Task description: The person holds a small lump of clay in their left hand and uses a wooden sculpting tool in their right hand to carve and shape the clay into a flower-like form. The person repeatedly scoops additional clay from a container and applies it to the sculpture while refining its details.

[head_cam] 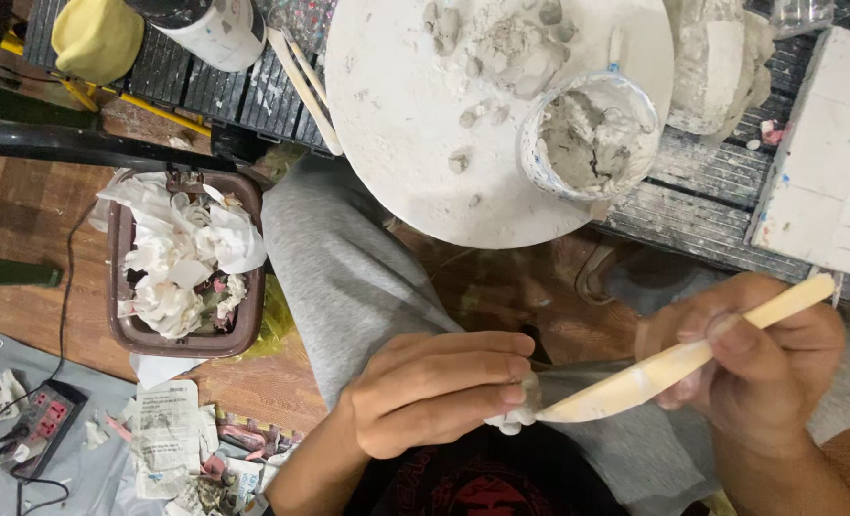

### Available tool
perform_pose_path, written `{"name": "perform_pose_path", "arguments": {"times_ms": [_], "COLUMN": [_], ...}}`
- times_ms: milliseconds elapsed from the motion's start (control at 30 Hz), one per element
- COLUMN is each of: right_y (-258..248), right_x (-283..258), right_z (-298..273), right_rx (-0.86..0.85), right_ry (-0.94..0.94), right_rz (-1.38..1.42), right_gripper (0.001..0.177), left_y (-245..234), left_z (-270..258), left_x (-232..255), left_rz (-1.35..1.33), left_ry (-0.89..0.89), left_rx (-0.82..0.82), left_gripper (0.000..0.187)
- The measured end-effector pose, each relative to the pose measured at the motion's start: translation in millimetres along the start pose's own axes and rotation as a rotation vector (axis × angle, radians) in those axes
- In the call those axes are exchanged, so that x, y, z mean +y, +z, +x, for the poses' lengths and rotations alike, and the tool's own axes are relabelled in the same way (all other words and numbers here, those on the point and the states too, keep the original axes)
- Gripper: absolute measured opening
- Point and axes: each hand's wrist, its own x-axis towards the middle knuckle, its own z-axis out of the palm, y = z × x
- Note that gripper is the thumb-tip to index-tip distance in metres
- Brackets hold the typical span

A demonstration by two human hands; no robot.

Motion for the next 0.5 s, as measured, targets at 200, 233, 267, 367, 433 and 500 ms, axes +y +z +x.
{"name": "perform_pose_path", "arguments": {"times_ms": [200,233,267,367,433,500], "right_y": [2.6,1.7,1.0,1.0,0.0,-5.1], "right_x": [-0.1,0.8,1.7,2.6,4.7,10.4], "right_z": [0.5,1.9,3.5,1.9,0.6,1.9], "right_rx": [0.009,-0.008,-0.024,-0.048,-0.058,-0.073], "right_ry": [0.060,0.046,0.032,0.008,0.000,-0.006], "right_rz": [-0.078,-0.038,0.002,0.064,0.097,0.139], "right_gripper": [0.024,0.024,0.024,0.024,0.022,0.021], "left_y": [0.3,2.0,4.4,11.5,13.6,14.3], "left_z": [0.1,-1.8,-4.4,-13.0,-18.8,-23.8], "left_x": [1.8,0.8,-0.3,-8.8,-11.3,-8.7], "left_rz": [-0.020,-0.035,-0.051,-0.126,-0.159,-0.164], "left_ry": [-0.007,-0.005,-0.004,-0.034,-0.151,-0.352], "left_rx": [0.009,0.021,0.034,0.021,0.000,-0.017], "left_gripper": [0.023,0.023,0.023,0.030,0.036,0.043]}}
